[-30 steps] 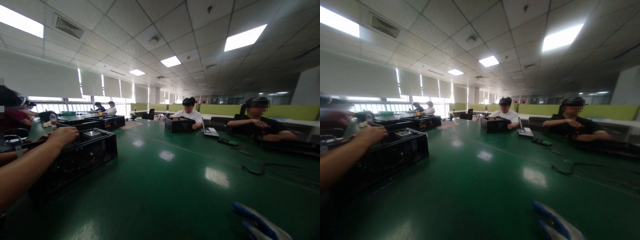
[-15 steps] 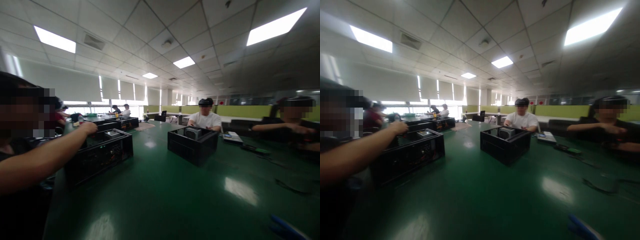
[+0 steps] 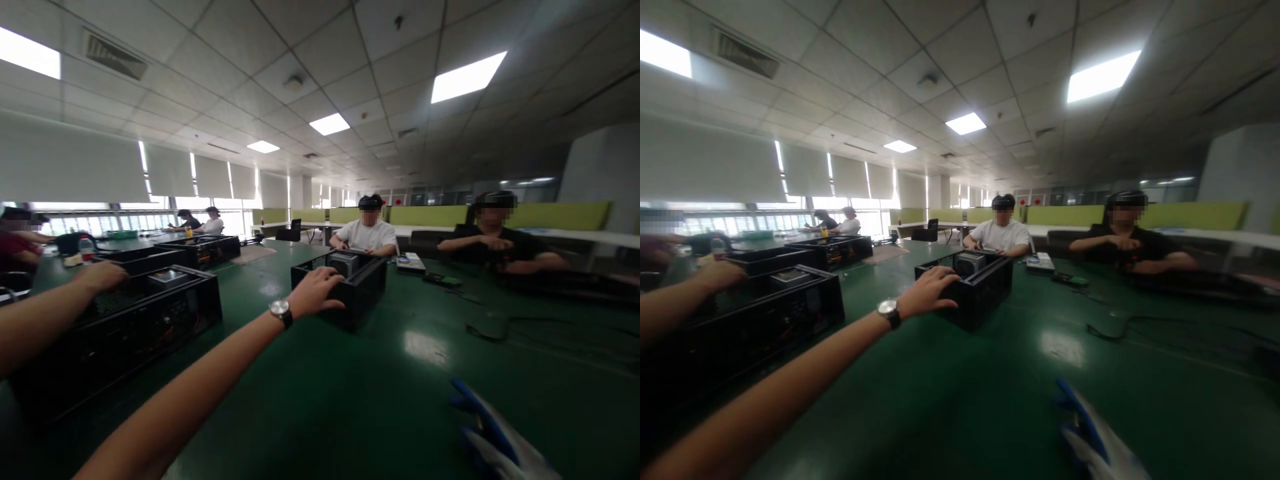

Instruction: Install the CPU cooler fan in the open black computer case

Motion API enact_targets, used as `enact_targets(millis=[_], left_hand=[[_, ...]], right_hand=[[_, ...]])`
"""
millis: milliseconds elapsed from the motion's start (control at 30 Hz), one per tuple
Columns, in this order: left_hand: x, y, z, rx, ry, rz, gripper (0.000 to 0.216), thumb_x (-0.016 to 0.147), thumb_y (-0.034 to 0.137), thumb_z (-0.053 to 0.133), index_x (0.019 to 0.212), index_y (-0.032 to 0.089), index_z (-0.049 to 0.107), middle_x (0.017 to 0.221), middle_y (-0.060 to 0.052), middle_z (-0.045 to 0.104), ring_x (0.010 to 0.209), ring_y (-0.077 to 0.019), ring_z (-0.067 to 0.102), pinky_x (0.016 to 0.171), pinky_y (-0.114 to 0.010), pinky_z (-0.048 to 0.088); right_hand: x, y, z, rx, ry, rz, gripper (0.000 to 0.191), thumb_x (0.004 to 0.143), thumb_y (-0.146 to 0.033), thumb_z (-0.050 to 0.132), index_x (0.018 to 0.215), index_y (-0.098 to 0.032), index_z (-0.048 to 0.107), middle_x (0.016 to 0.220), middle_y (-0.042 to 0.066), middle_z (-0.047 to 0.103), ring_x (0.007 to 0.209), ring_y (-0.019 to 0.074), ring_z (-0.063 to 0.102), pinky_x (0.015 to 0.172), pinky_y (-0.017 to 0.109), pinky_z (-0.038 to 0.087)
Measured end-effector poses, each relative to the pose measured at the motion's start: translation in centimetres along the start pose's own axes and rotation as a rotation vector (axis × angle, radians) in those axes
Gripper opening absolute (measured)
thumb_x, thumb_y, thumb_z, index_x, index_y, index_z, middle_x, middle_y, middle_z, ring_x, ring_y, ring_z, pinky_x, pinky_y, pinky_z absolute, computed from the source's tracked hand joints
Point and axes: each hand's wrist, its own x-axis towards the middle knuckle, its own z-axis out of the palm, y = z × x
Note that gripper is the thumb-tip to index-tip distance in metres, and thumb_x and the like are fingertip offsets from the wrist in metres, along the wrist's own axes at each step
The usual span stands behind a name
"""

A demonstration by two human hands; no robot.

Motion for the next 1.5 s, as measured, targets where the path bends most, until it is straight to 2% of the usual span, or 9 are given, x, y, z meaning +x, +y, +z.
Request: enact_targets(millis=[167, 333, 600, 767, 867, 1000, 1167, 1300, 1500], left_hand=[[7.0, -7.5, 2.6, 0.032, -0.232, -0.185, 0.035, 0.098, 0.044, 0.064, 0.118, 0.015, 0.064, 0.121, -0.009, 0.066, 0.112, -0.0259, 0.063, 0.101, -0.051, 0.052], [7.2, -5.9, 4.4, 0.034, -0.318, -0.259, 0.034, 0.103, 0.046, 0.054, 0.104, 0.014, 0.066, 0.102, -0.006, 0.069, 0.098, -0.0214, 0.067, 0.095, -0.045, 0.054], [-3.9, 8.2, -6.3, -0.190, -0.452, -0.142, 0.057, 0.107, 0.054, 0.018, 0.109, 0.023, 0.066, 0.096, -0.006, 0.072, 0.085, -0.0231, 0.069, 0.079, -0.035, 0.052], [-9.7, 11.6, -13.9, -0.563, -0.555, -0.095, 0.041, 0.105, 0.052, 0.041, 0.130, 0.028, 0.063, 0.115, -0.002, 0.073, 0.104, -0.0220, 0.069, 0.093, -0.032, 0.053], [-12.1, 9.9, -13.4, -0.379, -0.607, 0.073, 0.045, 0.094, 0.036, 0.067, 0.136, 0.025, 0.059, 0.131, -0.007, 0.065, 0.120, -0.0280, 0.062, 0.108, -0.040, 0.047], [-15.0, 8.9, -9.6, -0.227, -0.777, 0.334, 0.103, 0.063, 0.052, 0.092, 0.151, 0.028, 0.043, 0.142, -0.018, 0.055, 0.125, -0.0418, 0.058, 0.107, -0.056, 0.050], [-15.0, 10.7, -8.6, 0.078, -0.778, 0.450, 0.095, 0.062, 0.052, 0.092, 0.142, 0.025, 0.049, 0.126, -0.022, 0.060, 0.105, -0.0421, 0.065, 0.082, -0.056, 0.062], [-14.5, 11.2, -13.2, 0.083, -0.650, 0.435, 0.094, 0.067, 0.043, 0.091, 0.147, 0.030, 0.044, 0.131, -0.018, 0.056, 0.118, -0.0419, 0.059, 0.094, -0.055, 0.059], [-18.2, 9.1, -23.5, -0.323, -0.521, 0.092, 0.096, 0.074, 0.028, 0.083, 0.152, 0.050, 0.031, 0.155, 0.006, 0.040, 0.138, -0.0269, 0.048, 0.120, -0.032, 0.038]], right_hand=[[-0.9, -1.0, -0.3, 0.137, -0.164, 0.117, 0.073, 0.076, -0.070, 0.059, 0.138, -0.033, 0.060, 0.111, 0.011, 0.077, 0.104, 0.0357, 0.071, 0.091, 0.049, 0.058], [-1.5, -4.4, -1.7, 0.315, -0.281, 0.101, 0.075, 0.077, -0.064, 0.063, 0.141, -0.024, 0.059, 0.132, 0.010, 0.069, 0.125, 0.0330, 0.062, 0.109, 0.044, 0.046], [-0.5, -5.6, -2.8, 0.298, -0.062, 0.161, 0.084, 0.072, -0.064, 0.064, 0.140, -0.016, 0.056, 0.127, 0.015, 0.070, 0.119, 0.0344, 0.065, 0.106, 0.048, 0.045], [-0.1, -4.9, -2.2, 0.325, -0.040, 0.096, 0.064, 0.065, -0.061, 0.074, 0.113, -0.021, 0.069, 0.097, 0.008, 0.078, 0.091, 0.0301, 0.073, 0.082, 0.040, 0.055], [-0.8, -5.5, -2.8, 0.307, -0.058, 0.090, 0.057, 0.064, -0.059, 0.077, 0.107, -0.022, 0.071, 0.089, 0.005, 0.078, 0.084, 0.0278, 0.074, 0.073, 0.036, 0.055], [-2.0, -7.2, -5.3, 0.281, -0.052, 0.122, 0.056, 0.063, -0.057, 0.078, 0.105, -0.021, 0.072, 0.081, 0.005, 0.077, 0.077, 0.0269, 0.073, 0.068, 0.035, 0.054], [-3.1, -13.3, -9.9, 0.263, -0.049, -0.019, 0.058, 0.064, -0.055, 0.081, 0.109, -0.020, 0.073, 0.096, 0.009, 0.079, 0.091, 0.0292, 0.072, 0.079, 0.036, 0.054], [-4.6, -22.0, -11.9, 0.116, -0.230, -0.256, 0.051, 0.070, -0.051, 0.081, 0.112, -0.023, 0.072, 0.101, 0.007, 0.078, 0.091, 0.0274, 0.071, 0.079, 0.034, 0.052], [-7.6, -33.4, -2.7, 0.035, -0.650, -0.713, 0.036, 0.064, -0.036, 0.091, 0.093, -0.022, 0.075, 0.083, -0.001, 0.074, 0.077, 0.0208, 0.069, 0.075, 0.030, 0.054]])
